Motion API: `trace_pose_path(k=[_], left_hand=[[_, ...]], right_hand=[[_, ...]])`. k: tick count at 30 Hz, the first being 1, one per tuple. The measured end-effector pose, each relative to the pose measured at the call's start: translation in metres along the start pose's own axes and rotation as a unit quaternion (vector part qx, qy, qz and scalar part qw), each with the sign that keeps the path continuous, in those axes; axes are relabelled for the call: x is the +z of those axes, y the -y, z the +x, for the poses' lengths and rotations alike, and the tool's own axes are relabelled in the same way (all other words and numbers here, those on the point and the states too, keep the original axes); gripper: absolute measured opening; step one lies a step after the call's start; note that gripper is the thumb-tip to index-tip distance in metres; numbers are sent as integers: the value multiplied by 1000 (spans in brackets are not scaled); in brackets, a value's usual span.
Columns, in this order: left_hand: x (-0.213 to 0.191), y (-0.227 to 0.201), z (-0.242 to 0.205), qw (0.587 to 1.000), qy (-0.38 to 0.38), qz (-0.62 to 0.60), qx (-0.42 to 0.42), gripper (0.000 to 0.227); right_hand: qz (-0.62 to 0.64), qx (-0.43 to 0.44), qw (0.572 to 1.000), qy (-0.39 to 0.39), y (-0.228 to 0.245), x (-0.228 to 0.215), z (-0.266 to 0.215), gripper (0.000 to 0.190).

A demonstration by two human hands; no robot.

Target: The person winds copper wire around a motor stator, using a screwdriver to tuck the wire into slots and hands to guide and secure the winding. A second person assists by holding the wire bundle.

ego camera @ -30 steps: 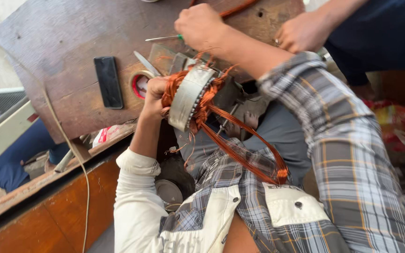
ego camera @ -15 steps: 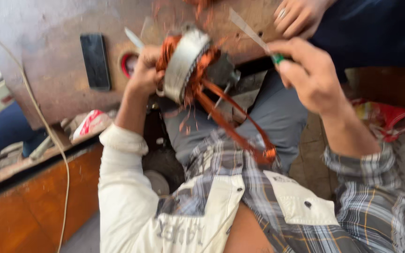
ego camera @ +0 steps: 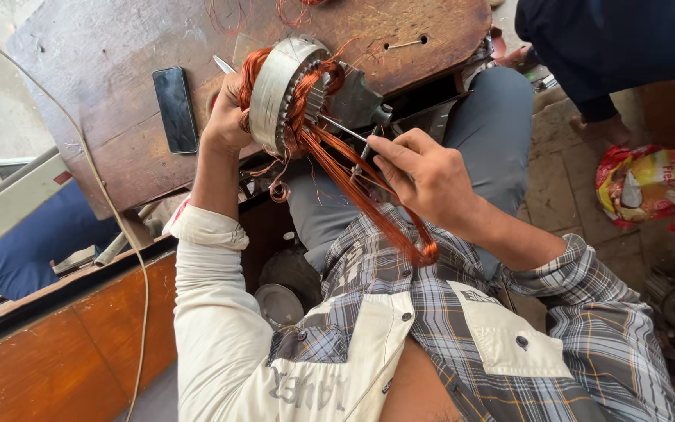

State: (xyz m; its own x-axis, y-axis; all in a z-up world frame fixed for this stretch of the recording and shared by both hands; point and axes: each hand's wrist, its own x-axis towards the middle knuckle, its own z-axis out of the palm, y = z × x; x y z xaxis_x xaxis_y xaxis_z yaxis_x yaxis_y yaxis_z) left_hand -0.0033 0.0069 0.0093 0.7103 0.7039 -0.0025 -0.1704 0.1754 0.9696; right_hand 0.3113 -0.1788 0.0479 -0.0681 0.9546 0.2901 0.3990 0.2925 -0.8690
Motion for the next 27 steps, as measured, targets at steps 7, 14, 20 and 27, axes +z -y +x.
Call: trace_pose_path(k=[7, 14, 20, 27], left_hand=[[-3, 2, -5, 1000, 7, -19, -5, 47], [-8, 8, -9, 999, -7, -21, -24, 41], [-5, 6, -5, 999, 17, -24, 12, 39], [-4, 6, 0, 998, 32, -58, 13, 48]], right_hand=[[-93, -52, 994, -1, 2, -1, 5, 29], [-120, -60, 991, 15, -3, 1, -3, 39], [-82, -67, 993, 48, -4, 3, 12, 46], [-238, -129, 944, 190, 0, 3, 49, 56]])
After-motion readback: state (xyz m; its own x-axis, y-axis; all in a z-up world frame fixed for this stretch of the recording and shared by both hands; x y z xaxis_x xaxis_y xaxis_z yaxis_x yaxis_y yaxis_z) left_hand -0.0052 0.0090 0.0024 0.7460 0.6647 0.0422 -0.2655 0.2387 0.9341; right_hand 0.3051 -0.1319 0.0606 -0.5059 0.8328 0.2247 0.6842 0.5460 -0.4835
